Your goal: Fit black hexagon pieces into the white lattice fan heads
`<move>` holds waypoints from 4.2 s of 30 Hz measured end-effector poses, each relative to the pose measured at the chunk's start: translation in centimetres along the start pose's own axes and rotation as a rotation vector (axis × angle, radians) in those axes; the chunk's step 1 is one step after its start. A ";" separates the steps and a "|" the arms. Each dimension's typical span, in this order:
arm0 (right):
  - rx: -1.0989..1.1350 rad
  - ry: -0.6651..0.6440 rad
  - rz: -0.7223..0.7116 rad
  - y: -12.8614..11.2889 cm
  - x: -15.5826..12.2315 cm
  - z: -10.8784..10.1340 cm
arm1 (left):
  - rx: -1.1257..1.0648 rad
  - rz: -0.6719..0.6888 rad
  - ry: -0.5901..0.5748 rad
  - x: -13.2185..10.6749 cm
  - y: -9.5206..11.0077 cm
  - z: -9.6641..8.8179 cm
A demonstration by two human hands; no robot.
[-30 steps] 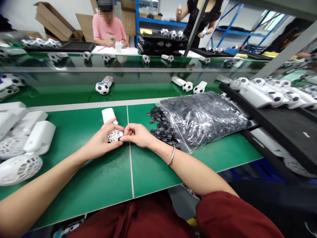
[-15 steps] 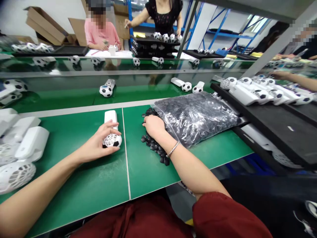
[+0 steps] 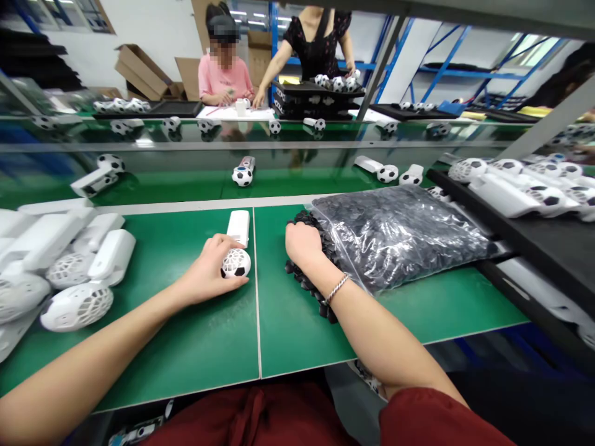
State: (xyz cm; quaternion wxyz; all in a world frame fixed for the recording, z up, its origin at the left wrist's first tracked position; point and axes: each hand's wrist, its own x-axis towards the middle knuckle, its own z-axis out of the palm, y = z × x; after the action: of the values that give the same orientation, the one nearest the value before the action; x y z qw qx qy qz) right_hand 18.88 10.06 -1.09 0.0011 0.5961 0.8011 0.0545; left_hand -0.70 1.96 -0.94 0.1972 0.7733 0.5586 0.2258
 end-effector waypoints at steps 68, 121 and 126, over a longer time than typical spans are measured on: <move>1.425 -0.162 -0.160 -3.9 -3.1 1.7 | -0.272 -0.006 0.160 0.3 -0.3 0.6; 0.827 0.079 -0.316 -0.7 -3.1 -0.6 | 0.436 0.198 -0.091 -2.5 -1.0 -3.3; 0.959 0.066 -0.336 -0.9 -3.3 -0.6 | 0.547 -0.113 -0.014 0.9 -0.1 -1.4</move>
State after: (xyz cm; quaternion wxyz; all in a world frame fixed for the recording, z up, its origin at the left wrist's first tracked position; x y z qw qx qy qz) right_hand 18.95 6.58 -0.74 -0.2893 0.3907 0.8203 -0.3013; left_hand -1.32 2.90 0.31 -0.0029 0.7670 0.6397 0.0499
